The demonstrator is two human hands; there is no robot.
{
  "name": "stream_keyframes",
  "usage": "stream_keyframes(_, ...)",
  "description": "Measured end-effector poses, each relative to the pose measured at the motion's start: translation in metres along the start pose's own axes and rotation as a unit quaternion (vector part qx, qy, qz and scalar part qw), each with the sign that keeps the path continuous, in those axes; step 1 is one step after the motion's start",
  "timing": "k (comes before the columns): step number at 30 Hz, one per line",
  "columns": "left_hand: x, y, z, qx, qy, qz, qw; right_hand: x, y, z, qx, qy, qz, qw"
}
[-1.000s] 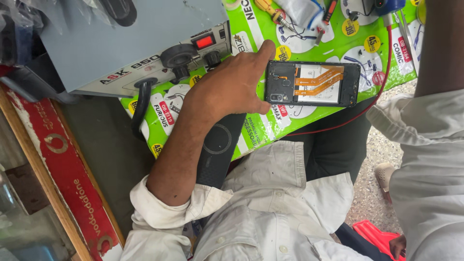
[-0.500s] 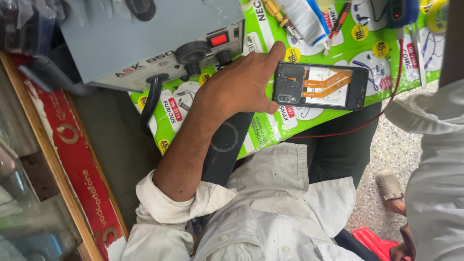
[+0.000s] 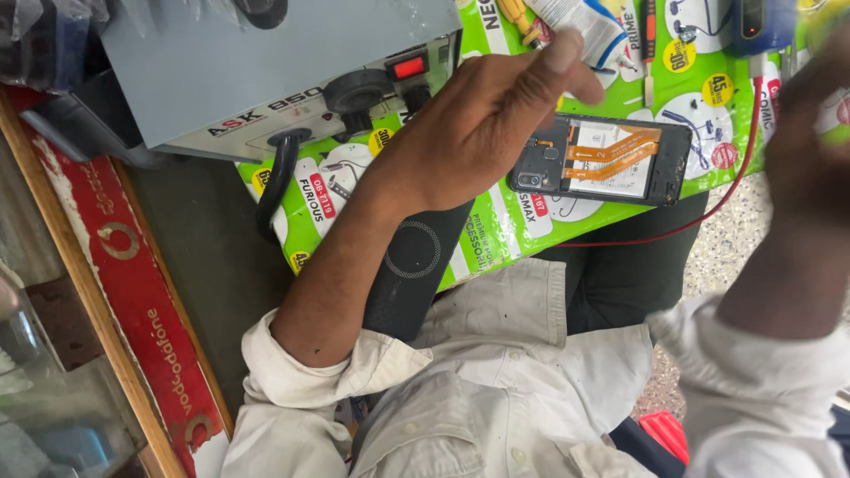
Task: The person cleans the back of a disassembled smartphone with a sponge, then uses a screwdriver and a prying tool to remove screws and pry open the casing. They apply adhesive from a tube around the edges and place a new back cover onto the phone.
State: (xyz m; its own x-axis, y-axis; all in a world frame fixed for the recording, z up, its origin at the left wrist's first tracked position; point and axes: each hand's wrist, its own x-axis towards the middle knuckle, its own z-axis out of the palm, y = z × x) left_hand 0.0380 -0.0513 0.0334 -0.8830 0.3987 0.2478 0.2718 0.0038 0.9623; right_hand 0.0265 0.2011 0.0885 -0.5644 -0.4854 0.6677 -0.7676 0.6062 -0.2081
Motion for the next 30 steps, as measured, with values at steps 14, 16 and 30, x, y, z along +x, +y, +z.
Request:
stream_keyframes(14, 0.010, -0.020, 0.012, -0.077, -0.066, 0.004, 0.995, -0.063, 0.000, -0.009, 0.062, -0.066, 0.006, 0.996)
stream_keyframes(16, 0.009, -0.018, 0.009, -0.081, -0.098, -0.009, 0.992, -0.057, 0.001, -0.016, 0.124, -0.118, 0.081, 0.982)
stream_keyframes(30, -0.014, -0.022, 0.017, 0.389, -0.006, -0.079, 0.918, -0.069, 0.017, 0.016, 0.127, -0.225, 0.091, 0.962)
